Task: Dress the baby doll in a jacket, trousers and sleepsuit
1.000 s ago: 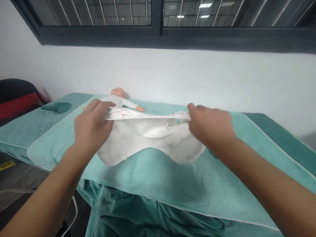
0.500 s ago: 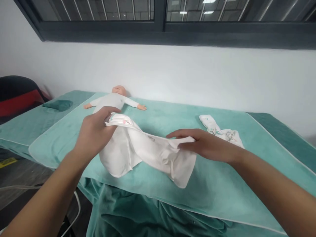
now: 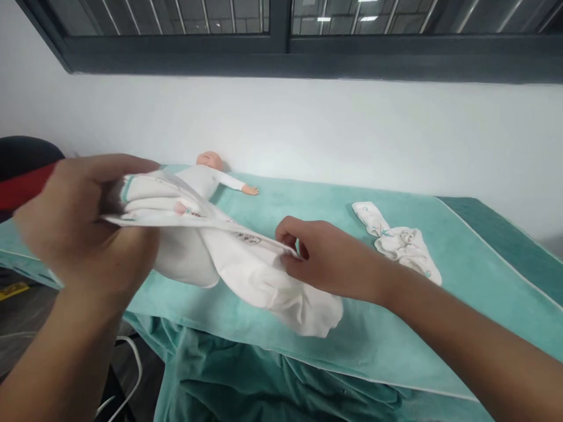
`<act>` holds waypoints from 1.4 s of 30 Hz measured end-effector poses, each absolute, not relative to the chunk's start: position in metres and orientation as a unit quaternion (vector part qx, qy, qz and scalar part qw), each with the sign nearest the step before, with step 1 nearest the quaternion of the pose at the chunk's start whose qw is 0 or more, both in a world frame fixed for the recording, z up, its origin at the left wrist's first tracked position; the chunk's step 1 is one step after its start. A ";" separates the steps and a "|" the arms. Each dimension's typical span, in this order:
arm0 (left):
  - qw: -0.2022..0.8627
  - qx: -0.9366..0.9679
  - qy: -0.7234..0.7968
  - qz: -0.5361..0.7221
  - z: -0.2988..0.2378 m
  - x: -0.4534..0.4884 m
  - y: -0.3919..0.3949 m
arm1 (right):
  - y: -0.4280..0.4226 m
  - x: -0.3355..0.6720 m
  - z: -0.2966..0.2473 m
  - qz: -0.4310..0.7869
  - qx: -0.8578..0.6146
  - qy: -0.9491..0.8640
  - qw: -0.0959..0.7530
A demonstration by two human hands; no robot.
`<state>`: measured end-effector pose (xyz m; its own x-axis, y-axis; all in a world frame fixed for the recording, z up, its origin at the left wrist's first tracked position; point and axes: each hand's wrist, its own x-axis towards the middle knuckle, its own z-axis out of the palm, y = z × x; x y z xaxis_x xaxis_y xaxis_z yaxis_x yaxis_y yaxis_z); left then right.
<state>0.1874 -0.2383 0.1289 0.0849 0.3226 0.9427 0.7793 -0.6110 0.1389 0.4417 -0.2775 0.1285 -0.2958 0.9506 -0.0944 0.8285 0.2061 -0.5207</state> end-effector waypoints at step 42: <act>0.014 -0.858 -0.497 -0.125 -0.050 0.275 -0.106 | -0.154 0.455 -0.042 -0.001 -0.679 -0.730 0.070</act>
<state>0.2748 -0.1062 -0.0497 0.4743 0.8502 0.2284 0.8570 -0.5053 0.1012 0.4545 -0.1541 -0.0415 -0.0671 0.9923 0.1046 0.9927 0.0770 -0.0934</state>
